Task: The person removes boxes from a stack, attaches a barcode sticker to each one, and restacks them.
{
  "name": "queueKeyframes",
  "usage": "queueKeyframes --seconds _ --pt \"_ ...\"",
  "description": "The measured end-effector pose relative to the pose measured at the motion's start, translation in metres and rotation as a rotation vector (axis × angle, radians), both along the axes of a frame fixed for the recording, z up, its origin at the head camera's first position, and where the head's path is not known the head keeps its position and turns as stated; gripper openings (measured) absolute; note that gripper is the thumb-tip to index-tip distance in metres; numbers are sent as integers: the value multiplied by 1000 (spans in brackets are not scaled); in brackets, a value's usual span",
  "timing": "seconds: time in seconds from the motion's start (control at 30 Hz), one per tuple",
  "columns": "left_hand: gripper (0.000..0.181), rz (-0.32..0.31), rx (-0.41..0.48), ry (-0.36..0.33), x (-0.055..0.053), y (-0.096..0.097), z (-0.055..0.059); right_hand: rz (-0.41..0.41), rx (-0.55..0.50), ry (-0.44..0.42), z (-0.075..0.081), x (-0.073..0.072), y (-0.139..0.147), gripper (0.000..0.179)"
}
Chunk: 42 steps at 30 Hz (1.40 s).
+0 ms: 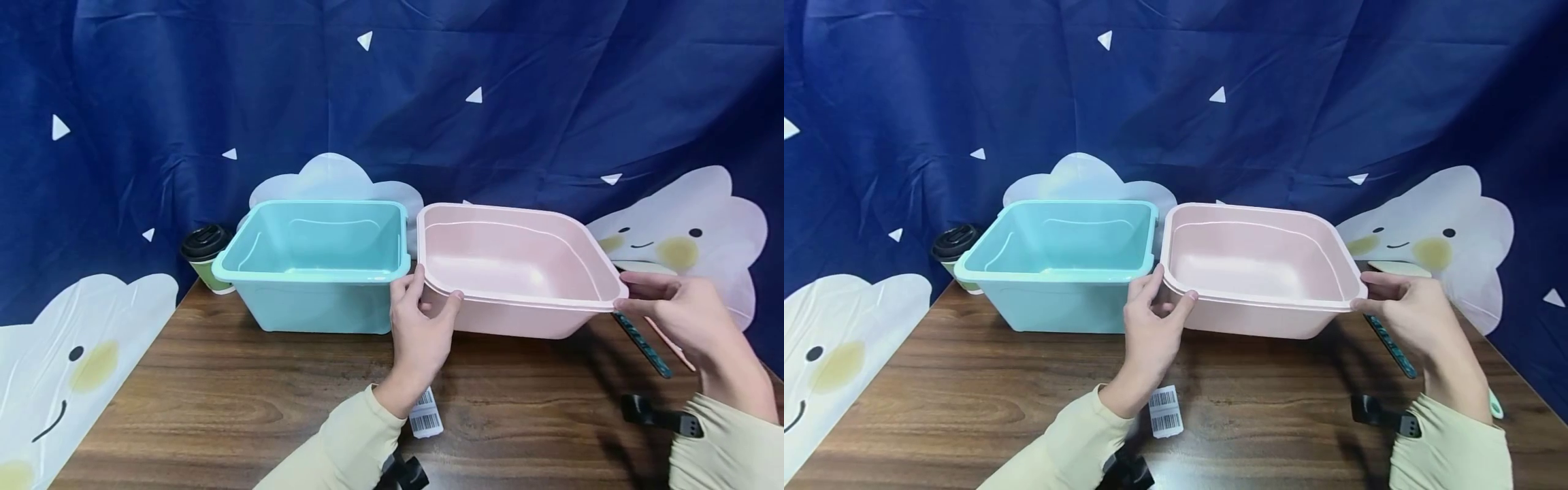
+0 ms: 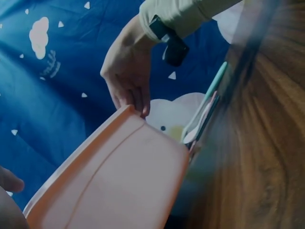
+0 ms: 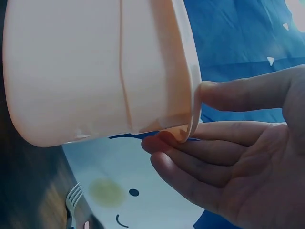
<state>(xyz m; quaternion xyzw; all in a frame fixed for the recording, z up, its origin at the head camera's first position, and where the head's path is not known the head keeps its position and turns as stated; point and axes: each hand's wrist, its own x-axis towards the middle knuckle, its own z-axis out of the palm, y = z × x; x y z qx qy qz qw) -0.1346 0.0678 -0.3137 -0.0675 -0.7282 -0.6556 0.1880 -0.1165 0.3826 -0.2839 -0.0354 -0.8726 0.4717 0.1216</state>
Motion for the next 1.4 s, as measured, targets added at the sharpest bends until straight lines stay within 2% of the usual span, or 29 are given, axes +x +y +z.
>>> queueKeyframes --seconds 0.07,0.17,0.4,0.57,0.77,0.93,1.03,1.1,1.2,1.3,1.4 --pt "69 8 12 -9 0 1 -3 -14 73 -13 -1 -2 -1 32" --pt "71 21 19 -33 0 3 -8 -28 149 -43 -3 -5 0 56" --pt "69 58 31 -54 -2 4 -18 -12 222 -88 -7 -10 5 59" --pt "66 60 34 -58 -4 3 -23 -3 273 -96 -10 -15 4 56" --pt "63 24 56 -81 -6 -2 -27 -1 286 -117 -10 -15 2 54" --pt "59 -25 78 -110 -7 -10 -27 -18 249 -175 -3 -11 -4 64" --pt "56 -47 64 -122 -6 -18 -26 -60 290 -154 6 -6 -14 69" --pt "53 -65 57 -134 -4 -24 -25 -102 296 -109 15 0 -22 68" --pt "46 -91 61 -150 0 -36 -23 -130 212 15 27 11 -37 47" --pt "37 -127 84 -125 5 -51 -21 -67 -61 139 38 22 -55 24" --pt "31 -181 99 -95 8 -69 -17 62 -308 288 45 30 -79 25"
